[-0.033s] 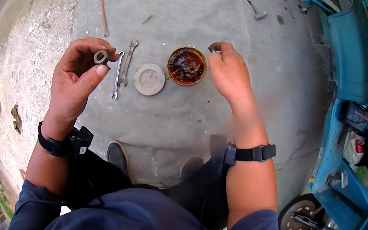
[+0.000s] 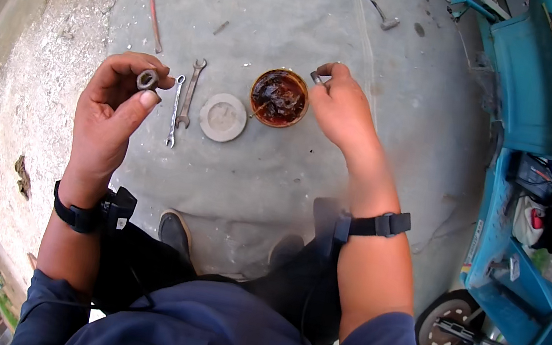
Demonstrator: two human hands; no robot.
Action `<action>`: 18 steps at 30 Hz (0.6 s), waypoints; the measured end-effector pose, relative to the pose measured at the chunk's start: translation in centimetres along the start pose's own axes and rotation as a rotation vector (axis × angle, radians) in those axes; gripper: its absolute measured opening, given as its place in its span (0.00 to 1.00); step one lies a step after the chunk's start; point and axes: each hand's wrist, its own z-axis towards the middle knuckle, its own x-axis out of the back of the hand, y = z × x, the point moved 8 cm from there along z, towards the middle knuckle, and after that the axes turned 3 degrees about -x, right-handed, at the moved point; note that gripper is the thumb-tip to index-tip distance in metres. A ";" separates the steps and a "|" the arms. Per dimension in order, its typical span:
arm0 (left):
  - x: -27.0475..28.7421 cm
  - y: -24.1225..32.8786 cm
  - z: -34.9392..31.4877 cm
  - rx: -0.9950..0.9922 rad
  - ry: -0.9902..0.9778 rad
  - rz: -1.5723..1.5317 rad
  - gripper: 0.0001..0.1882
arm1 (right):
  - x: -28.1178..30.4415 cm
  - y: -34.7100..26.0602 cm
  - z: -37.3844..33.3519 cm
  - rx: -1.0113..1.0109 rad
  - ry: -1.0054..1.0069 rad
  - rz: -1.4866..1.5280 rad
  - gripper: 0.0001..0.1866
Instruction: The person applies grease to a metal bolt using a small brush. They repeatedly dip the brush into a grease container and coat the bolt's threads and head. The person also briefly walks to a nearby table and touches a phone before returning to the greasing task.
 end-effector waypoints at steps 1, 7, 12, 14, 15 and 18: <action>0.4 0.0 -0.1 0.050 0.014 0.006 0.13 | -0.4 0.1 0.1 0.012 -0.010 -0.040 0.17; 1.3 0.0 -0.4 0.100 0.034 0.014 0.13 | -3.6 1.8 0.5 -0.046 -0.066 -0.289 0.15; 2.0 0.1 -0.5 0.112 0.050 0.016 0.13 | -5.1 3.3 1.2 -0.001 -0.070 -0.309 0.13; 2.1 0.3 -0.4 0.096 0.047 0.018 0.13 | -5.4 3.2 1.6 0.013 -0.064 -0.324 0.13; 2.1 0.4 -0.4 0.088 0.045 0.019 0.13 | -5.6 3.4 1.8 0.036 -0.050 -0.335 0.13; 2.3 0.7 -0.3 0.033 0.079 -0.037 0.12 | -5.8 3.4 2.6 0.062 -0.021 -0.370 0.12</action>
